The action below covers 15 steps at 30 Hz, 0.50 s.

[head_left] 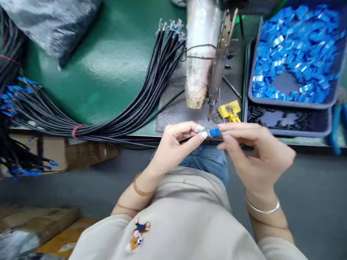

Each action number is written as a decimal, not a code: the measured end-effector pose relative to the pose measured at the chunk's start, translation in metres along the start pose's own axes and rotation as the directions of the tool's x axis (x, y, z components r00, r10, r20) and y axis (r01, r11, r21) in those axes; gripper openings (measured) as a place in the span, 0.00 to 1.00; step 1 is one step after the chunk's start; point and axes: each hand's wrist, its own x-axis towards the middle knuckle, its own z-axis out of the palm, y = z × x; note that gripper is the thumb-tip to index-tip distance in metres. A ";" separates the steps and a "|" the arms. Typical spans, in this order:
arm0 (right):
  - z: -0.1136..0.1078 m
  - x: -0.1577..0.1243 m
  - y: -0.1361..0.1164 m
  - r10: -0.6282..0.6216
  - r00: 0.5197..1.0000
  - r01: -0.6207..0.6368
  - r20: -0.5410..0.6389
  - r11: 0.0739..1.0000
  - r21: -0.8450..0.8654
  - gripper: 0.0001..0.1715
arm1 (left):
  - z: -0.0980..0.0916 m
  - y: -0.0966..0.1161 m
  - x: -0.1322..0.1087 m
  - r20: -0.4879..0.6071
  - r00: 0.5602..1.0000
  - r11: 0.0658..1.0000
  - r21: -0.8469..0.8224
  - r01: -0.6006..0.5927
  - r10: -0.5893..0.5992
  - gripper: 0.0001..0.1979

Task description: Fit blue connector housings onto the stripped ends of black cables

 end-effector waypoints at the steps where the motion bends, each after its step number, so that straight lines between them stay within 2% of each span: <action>1: -0.004 -0.001 -0.001 -0.022 0.996 0.022 -0.089 1.000 0.000 0.06 | -0.001 -0.002 0.000 -0.002 1.000 1.000 -0.021 0.021 -0.021 0.09; 3: -0.010 -0.004 -0.001 -0.043 0.972 0.044 -0.230 0.999 -0.002 0.05 | -0.004 -0.007 0.000 -0.004 0.999 0.997 -0.054 0.052 -0.052 0.08; 6: -0.012 -0.007 -0.002 -0.033 0.937 0.040 -0.348 0.999 0.013 0.11 | -0.004 -0.011 0.001 -0.009 0.998 0.993 -0.098 0.064 -0.065 0.07; 9: -0.007 -0.008 0.000 0.049 0.960 -0.042 -0.276 0.999 0.033 0.19 | -0.002 -0.011 0.002 -0.025 0.998 0.993 -0.108 0.053 -0.056 0.07; 11: -0.003 -0.009 0.003 0.036 0.980 -0.046 -0.194 0.998 -0.047 0.17 | 0.000 -0.009 0.003 -0.037 0.998 0.994 -0.102 0.042 -0.046 0.07; 15: 0.005 -0.009 0.011 -0.168 0.986 0.154 -0.017 0.937 -0.314 0.07 | 0.004 -0.006 0.005 -0.077 0.997 0.999 -0.046 -0.008 0.004 0.08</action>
